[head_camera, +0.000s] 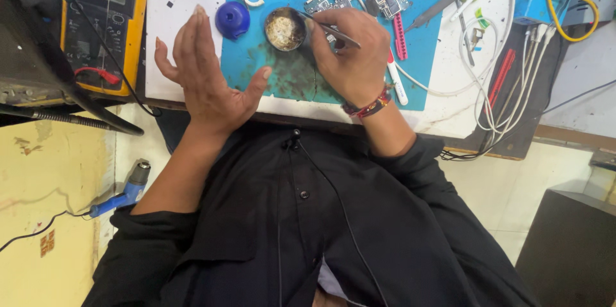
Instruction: The person uses a hot air gun and tweezers to remove a component from a small circuit board, then uses a soldering iron to reflow solder on the board. The person also applies liquid from a yellow bottle and brushes the board with a toothbrush.
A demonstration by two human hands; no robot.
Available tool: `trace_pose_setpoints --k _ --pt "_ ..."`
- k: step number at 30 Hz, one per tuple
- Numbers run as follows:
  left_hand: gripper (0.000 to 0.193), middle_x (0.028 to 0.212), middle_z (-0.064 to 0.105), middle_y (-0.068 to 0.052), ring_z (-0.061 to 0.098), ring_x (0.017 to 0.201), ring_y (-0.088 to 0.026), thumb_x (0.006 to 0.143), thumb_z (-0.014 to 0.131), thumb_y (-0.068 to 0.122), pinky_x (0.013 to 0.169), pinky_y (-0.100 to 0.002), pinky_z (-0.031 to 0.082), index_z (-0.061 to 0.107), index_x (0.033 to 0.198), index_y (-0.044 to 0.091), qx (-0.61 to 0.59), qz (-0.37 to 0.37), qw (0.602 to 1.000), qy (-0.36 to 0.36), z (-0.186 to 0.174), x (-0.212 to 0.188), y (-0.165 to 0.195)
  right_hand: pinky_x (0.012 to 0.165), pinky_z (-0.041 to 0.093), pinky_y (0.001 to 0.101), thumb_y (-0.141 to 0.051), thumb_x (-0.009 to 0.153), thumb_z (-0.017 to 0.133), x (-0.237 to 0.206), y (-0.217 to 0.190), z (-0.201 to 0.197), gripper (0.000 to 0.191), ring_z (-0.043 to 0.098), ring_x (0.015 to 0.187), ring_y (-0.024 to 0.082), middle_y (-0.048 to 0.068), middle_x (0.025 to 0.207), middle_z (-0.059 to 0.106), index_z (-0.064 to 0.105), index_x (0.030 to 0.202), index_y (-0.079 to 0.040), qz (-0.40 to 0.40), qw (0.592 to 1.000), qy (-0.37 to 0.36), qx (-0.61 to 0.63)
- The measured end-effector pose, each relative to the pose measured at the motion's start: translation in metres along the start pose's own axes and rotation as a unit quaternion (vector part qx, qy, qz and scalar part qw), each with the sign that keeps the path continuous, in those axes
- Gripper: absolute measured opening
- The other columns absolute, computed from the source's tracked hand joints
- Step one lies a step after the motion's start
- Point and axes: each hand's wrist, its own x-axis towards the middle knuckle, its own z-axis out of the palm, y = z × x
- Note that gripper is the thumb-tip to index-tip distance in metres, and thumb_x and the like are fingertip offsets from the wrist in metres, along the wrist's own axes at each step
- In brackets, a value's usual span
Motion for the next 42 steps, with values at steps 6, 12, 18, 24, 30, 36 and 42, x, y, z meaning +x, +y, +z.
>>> trace_pose_setpoints --k 6,12,18,24,30,36,42 --pt "0.099 0.154 0.050 -0.013 0.045 0.144 -0.028 0.106 0.075 0.055 0.123 -0.057 -0.001 0.013 0.161 0.000 -0.034 0.006 0.999 -0.012 -0.001 0.000 0.001 0.067 0.053 0.0315 -0.007 0.092 0.083 -0.014 -0.007 0.004 0.014 0.070 0.078 0.020 0.009 0.094 0.074 0.072 0.100 -0.004 0.070 0.994 0.060 0.049" --pt "0.101 0.146 0.056 -0.008 0.048 0.139 -0.024 0.101 0.076 0.042 0.124 -0.056 -0.001 0.009 0.163 0.001 -0.036 0.006 0.999 -0.024 -0.001 -0.003 0.001 0.077 0.054 0.0334 -0.005 0.091 0.084 -0.020 -0.001 0.016 0.015 0.070 0.087 0.024 0.009 0.099 0.075 0.073 0.102 -0.005 0.037 0.995 0.042 0.077" --pt "0.103 0.142 0.058 -0.006 0.048 0.138 -0.023 0.102 0.081 0.043 0.123 -0.058 -0.001 0.009 0.163 0.001 -0.039 -0.002 0.999 -0.027 0.001 -0.002 0.003 0.076 0.054 0.0323 -0.004 0.089 0.085 -0.020 0.007 0.028 0.015 0.070 0.086 0.023 0.007 0.099 0.077 0.076 0.101 -0.007 0.037 0.996 0.040 0.068" --pt "0.104 0.143 0.058 -0.007 0.047 0.138 -0.023 0.098 0.080 0.040 0.123 -0.057 -0.001 0.008 0.163 0.002 -0.038 0.001 0.999 -0.030 0.000 -0.002 0.003 0.076 0.053 0.0312 -0.005 0.088 0.085 -0.022 0.008 0.028 0.018 0.070 0.084 0.022 0.007 0.101 0.078 0.077 0.104 -0.008 0.030 0.996 0.023 0.084" --pt "0.104 0.143 0.058 -0.006 0.047 0.138 -0.023 0.098 0.080 0.040 0.123 -0.056 -0.002 0.008 0.163 0.002 -0.041 -0.002 0.999 -0.031 0.002 -0.003 0.001 0.073 0.050 0.0276 -0.007 0.092 0.085 -0.028 0.016 0.030 0.016 0.068 0.080 0.016 0.006 0.097 0.077 0.078 0.105 -0.004 0.093 0.979 -0.003 0.179" --pt "0.084 0.144 0.058 -0.007 0.051 0.136 -0.024 0.102 0.084 0.035 0.123 -0.057 0.014 0.030 0.159 0.005 -0.069 0.013 0.997 0.007 0.000 -0.006 0.003 0.075 0.051 0.0229 -0.007 0.096 0.080 -0.048 0.026 0.017 0.020 0.065 0.084 0.007 0.004 0.097 0.075 0.074 0.113 0.002 0.274 0.886 0.068 0.368" --pt "0.049 0.130 0.065 -0.010 0.063 0.115 -0.030 0.098 0.080 0.020 0.099 -0.043 0.046 0.056 0.137 0.005 -0.238 0.102 0.965 -0.035 0.006 -0.003 0.032 0.077 0.050 0.0232 -0.006 0.096 0.080 -0.072 0.040 -0.015 0.021 0.065 0.086 0.009 0.005 0.098 0.074 0.073 0.114 0.003 0.294 0.888 0.151 0.319"
